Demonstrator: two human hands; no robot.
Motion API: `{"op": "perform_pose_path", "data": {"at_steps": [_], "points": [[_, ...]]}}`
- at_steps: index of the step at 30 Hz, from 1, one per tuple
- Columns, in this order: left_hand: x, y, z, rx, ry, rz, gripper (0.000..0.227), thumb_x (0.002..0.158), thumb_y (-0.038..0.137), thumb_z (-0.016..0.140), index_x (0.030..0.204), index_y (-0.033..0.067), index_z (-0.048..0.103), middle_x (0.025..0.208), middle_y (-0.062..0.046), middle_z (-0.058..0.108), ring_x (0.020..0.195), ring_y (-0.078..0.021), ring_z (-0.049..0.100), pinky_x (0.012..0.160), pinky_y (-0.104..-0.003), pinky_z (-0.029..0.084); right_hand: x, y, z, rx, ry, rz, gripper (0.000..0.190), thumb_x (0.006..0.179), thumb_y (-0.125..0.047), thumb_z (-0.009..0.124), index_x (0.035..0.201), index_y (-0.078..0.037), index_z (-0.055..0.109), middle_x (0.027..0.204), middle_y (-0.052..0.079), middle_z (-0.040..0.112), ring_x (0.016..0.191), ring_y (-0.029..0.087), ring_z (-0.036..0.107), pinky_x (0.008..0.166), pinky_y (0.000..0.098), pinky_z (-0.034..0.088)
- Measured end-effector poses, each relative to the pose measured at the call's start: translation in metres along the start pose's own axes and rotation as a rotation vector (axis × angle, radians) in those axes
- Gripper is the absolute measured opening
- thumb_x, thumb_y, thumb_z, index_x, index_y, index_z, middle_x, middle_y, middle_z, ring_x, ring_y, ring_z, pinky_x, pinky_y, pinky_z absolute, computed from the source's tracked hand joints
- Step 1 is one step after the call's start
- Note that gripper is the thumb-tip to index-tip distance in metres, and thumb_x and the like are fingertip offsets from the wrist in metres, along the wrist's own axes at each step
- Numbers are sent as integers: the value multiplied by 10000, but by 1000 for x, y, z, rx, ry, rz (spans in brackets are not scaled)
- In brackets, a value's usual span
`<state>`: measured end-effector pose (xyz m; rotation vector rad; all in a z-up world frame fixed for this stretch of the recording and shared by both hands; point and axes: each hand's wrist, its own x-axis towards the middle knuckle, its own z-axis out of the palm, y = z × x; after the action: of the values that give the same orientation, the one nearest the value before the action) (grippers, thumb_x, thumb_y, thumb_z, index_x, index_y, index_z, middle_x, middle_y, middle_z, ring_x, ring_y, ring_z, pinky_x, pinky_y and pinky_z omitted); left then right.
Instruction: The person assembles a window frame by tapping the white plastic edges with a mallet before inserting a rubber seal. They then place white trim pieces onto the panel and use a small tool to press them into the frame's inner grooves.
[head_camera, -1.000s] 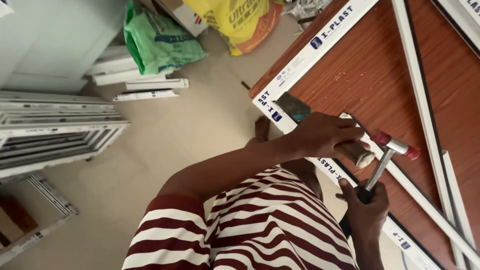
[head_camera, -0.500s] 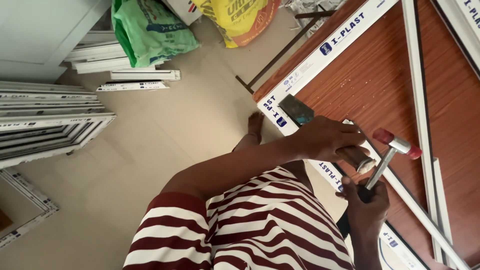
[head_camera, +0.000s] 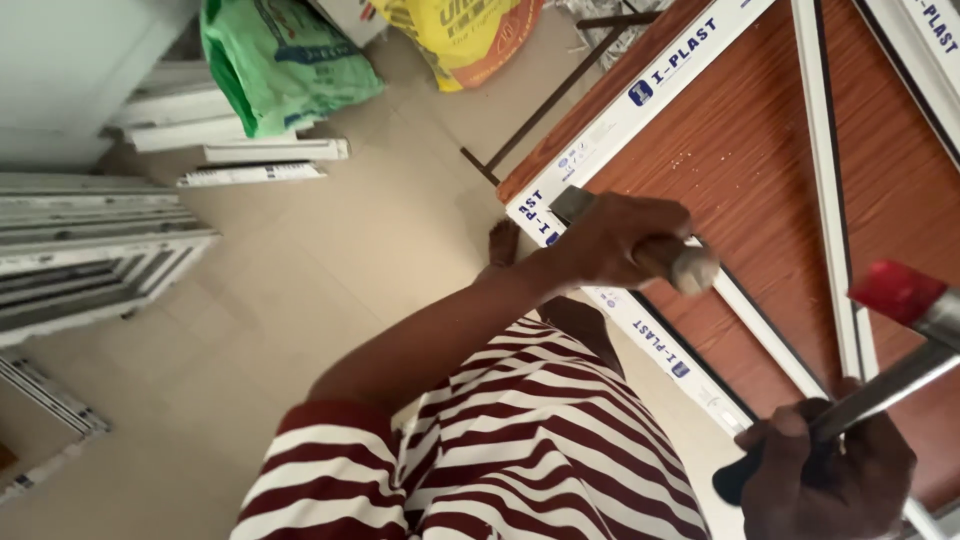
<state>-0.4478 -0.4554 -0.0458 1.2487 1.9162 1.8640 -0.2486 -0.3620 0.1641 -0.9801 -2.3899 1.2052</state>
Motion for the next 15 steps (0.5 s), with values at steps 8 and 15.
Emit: {"op": "perform_pose_path", "data": {"at_steps": [8,15], "points": [[16,24,-54,-234,94,-96,185,845,59,792,905,88,620,775,-29,625,689,-149,615,615,-318,478,52,5,12,-587,-259,-628,485,849,-146,827,1274,47,695,731,144,655,565,240,630,501,369,483],[24,32,-73,-206,169,-48,201,866,92,822,947,86,638,782,-50,633,694,-109,599,663,-295,494,68,-42,24,-509,-269,-717,401,956,-108,812,1323,4,696,938,134,721,747,223,707,649,337,560]]}}
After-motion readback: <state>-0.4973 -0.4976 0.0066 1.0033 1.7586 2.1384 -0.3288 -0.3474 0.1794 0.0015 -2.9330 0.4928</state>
